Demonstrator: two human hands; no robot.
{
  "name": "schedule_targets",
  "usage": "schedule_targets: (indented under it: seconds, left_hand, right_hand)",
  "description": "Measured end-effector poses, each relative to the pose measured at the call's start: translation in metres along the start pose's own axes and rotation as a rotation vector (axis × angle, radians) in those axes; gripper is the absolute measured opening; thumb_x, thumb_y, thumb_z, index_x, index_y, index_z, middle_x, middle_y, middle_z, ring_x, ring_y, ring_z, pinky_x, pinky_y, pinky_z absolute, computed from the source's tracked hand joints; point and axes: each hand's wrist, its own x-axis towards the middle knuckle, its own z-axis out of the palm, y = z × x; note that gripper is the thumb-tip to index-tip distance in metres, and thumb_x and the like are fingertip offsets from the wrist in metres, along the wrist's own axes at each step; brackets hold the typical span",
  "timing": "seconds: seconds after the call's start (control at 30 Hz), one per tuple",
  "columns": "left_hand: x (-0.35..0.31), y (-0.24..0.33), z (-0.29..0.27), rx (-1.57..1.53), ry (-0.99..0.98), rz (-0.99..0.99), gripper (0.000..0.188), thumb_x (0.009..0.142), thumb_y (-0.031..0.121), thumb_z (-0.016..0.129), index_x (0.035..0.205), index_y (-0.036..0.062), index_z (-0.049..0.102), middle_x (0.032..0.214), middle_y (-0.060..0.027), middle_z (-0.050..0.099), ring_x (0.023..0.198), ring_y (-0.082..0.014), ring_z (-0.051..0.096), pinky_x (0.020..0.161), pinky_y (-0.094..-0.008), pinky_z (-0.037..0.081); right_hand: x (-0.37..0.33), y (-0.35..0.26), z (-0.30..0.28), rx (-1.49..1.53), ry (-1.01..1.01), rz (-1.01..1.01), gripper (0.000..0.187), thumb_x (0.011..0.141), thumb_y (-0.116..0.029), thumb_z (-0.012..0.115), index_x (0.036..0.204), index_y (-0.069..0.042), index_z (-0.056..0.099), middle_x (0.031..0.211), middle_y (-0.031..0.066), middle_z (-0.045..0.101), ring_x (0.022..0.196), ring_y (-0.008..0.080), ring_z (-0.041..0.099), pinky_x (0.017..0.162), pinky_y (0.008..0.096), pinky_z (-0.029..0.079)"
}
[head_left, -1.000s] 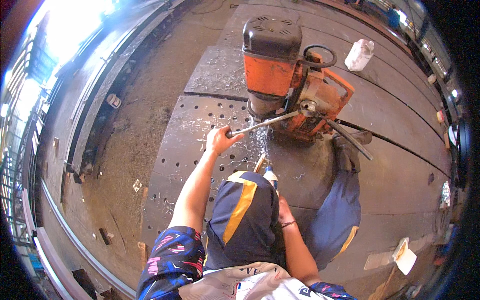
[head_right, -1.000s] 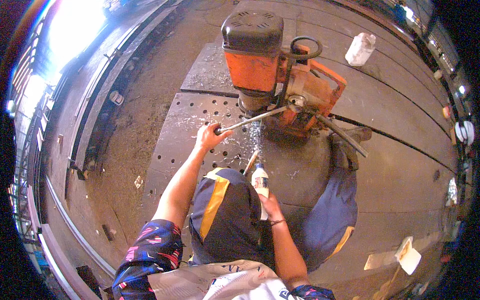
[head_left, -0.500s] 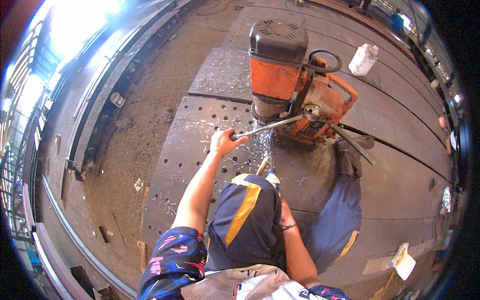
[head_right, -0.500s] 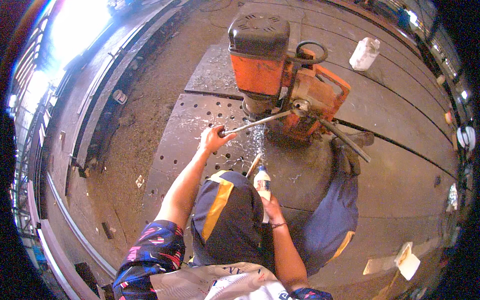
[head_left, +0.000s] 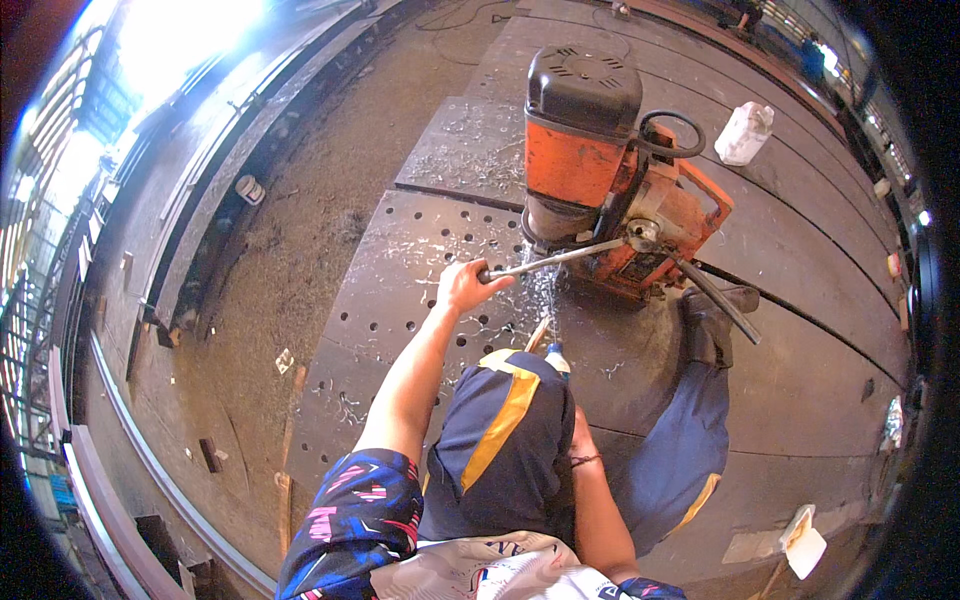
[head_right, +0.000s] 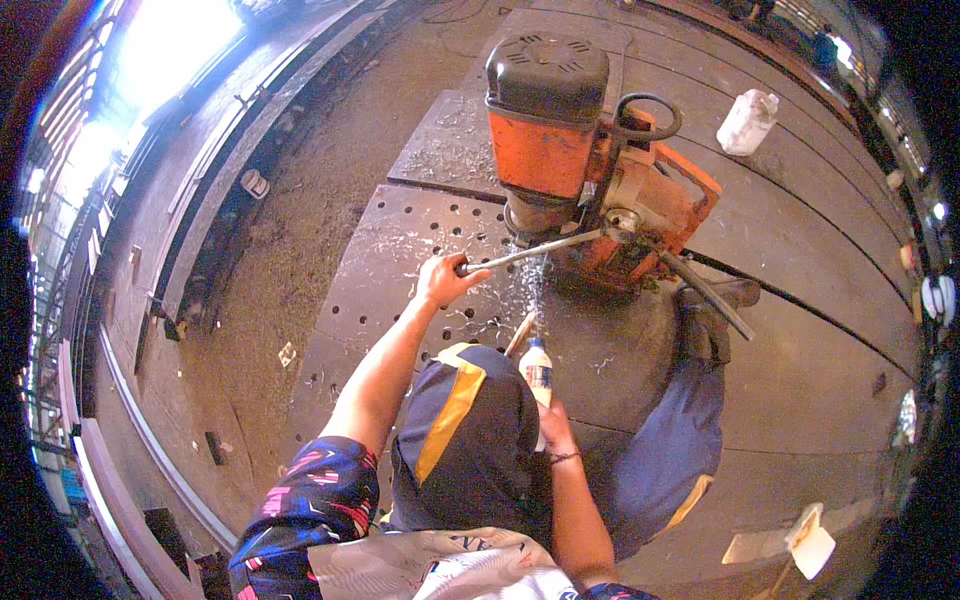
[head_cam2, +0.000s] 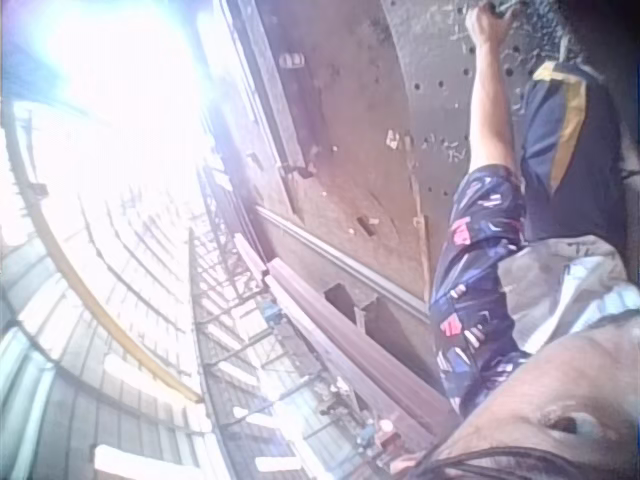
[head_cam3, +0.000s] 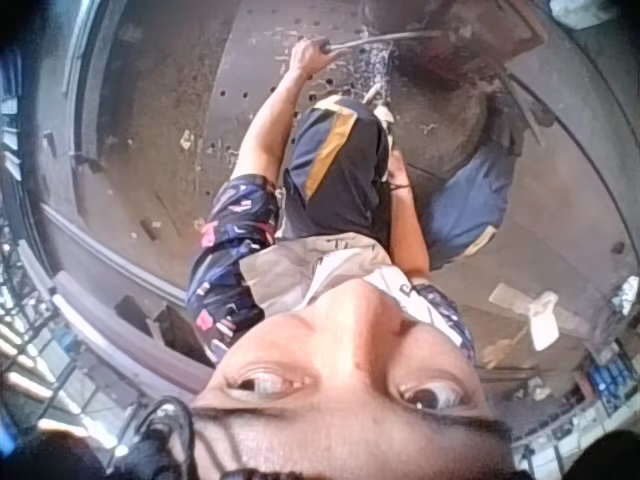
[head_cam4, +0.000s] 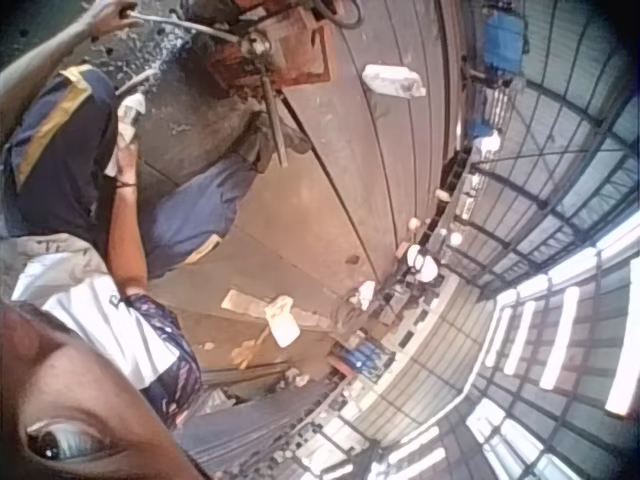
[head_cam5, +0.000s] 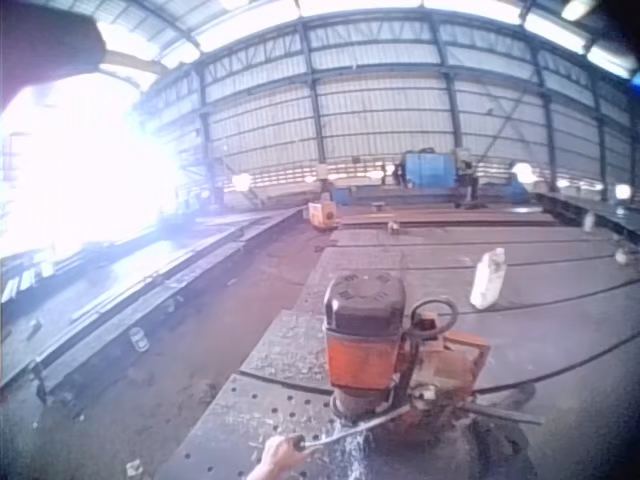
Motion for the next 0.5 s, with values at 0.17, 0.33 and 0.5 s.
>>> schedule_targets:
  seconds: [0.17,0.33,0.5]
  left_hand:
    - [0.0,0.0,0.001,-0.005,0.015,0.003,0.067,0.073,0.073,0.068,0.075,0.0063,0.067,0.068,-0.0124,0.066,0.069,-0.0321,0.067,0.068,-0.0441,0.052]
    - [0.0,0.002,0.002,0.014,0.01,0.003,0.066,0.074,0.073,0.068,0.076,0.0066,0.068,0.069,-0.0127,0.067,0.071,-0.0332,0.067,0.068,-0.0446,0.052]
    - [0.0,0.0,0.003,-0.001,0.019,-0.002,0.072,0.072,0.079,0.065,0.076,0.0073,0.067,0.07,-0.0134,0.068,0.074,-0.0331,0.069,0.072,-0.0453,0.053]
  right_hand:
    - [-0.001,0.001,0.0,0.023,-0.013,0.0,0.033,0.093,-0.025,0.07,0.115,-0.001,0.068,0.106,0.004,0.07,0.089,0.013,0.065,0.077,0.0295,0.053]
    - [0.005,0.007,-0.005,-0.018,0.014,0.016,0.036,0.092,-0.027,0.07,0.117,-0.001,0.068,0.108,0.0031,0.069,0.093,0.0131,0.063,0.082,0.0293,0.052]
    - [0.004,0.008,-0.007,0.0,-0.015,0.03,0.038,0.091,-0.029,0.07,0.117,-0.001,0.067,0.109,0.0027,0.069,0.094,0.014,0.063,0.083,0.0293,0.051]
